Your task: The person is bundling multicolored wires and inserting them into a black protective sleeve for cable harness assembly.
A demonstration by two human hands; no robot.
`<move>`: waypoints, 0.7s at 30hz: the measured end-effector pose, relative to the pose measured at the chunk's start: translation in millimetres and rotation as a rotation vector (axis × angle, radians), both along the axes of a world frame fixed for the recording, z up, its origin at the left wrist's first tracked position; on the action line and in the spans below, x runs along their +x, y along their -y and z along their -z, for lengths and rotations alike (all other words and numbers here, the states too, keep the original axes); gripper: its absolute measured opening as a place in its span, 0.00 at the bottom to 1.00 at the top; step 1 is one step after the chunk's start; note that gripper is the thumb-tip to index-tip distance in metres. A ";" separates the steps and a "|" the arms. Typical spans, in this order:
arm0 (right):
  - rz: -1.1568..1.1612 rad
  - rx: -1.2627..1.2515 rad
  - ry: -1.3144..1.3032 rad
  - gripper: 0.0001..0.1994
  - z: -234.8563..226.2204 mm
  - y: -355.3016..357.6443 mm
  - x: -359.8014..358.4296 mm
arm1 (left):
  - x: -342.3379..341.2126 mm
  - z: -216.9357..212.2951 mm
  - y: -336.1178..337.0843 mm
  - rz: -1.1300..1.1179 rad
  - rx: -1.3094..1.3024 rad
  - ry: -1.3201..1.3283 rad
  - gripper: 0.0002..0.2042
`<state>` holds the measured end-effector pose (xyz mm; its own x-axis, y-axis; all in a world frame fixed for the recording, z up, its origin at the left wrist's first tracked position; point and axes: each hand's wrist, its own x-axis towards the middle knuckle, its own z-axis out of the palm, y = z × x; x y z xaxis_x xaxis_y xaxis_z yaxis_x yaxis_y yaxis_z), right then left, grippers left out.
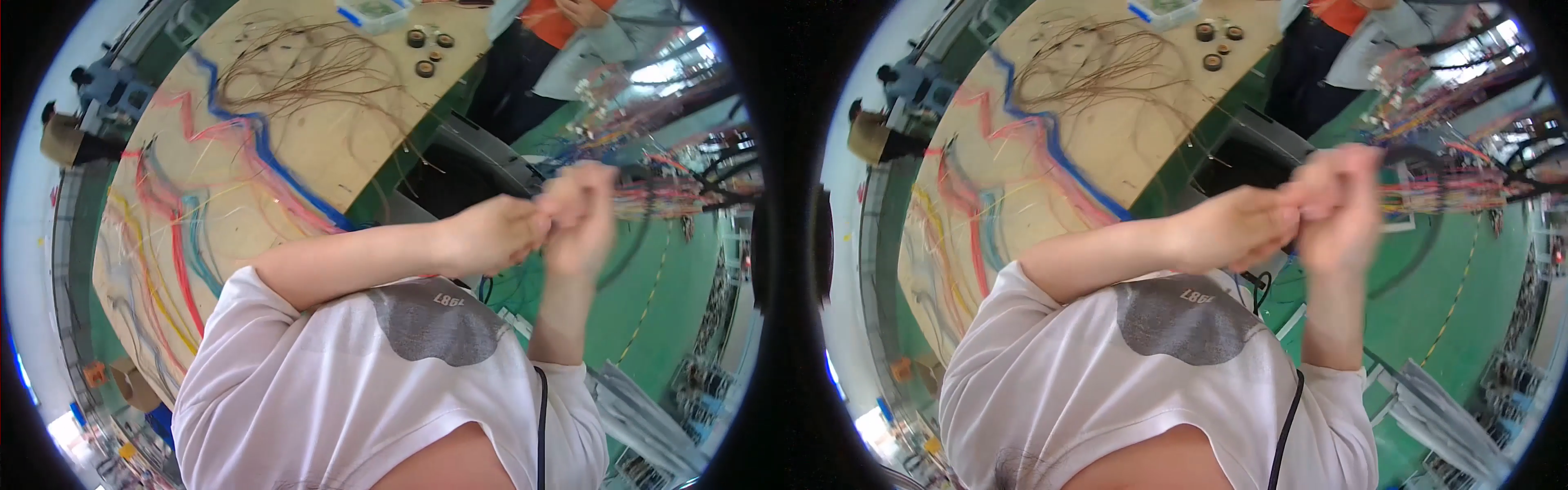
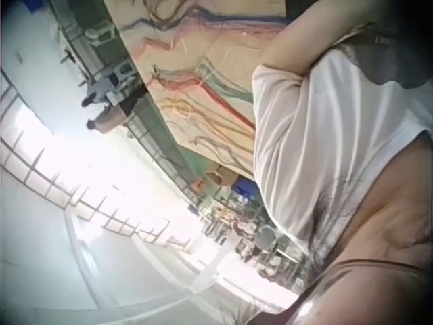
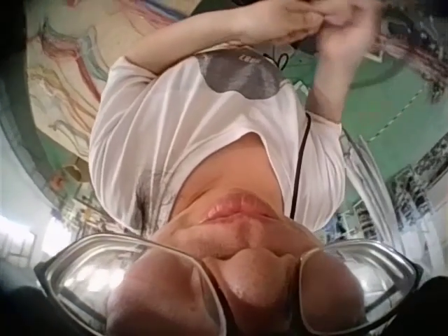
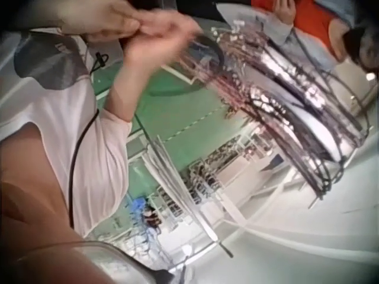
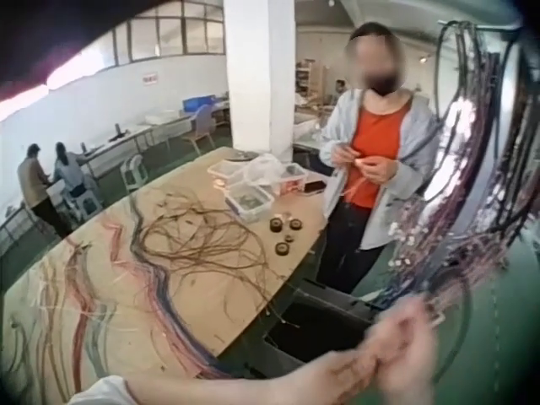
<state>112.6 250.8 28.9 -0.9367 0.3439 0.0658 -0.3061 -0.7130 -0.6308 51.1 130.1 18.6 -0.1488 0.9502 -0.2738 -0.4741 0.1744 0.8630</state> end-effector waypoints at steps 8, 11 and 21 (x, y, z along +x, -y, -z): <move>0.314 0.117 0.009 0.15 7.6 -42.6 -7.7 | 6.9 22.7 -19.2 0.143 0.171 -0.126 0.13; 0.156 0.108 0.141 0.14 22.8 -11.7 0.7 | 5.2 23.8 -24.8 0.015 0.110 0.028 0.13; -0.010 -0.535 0.014 0.09 2.6 -124.5 8.3 | 36.4 32.4 -47.8 0.318 0.256 0.304 0.16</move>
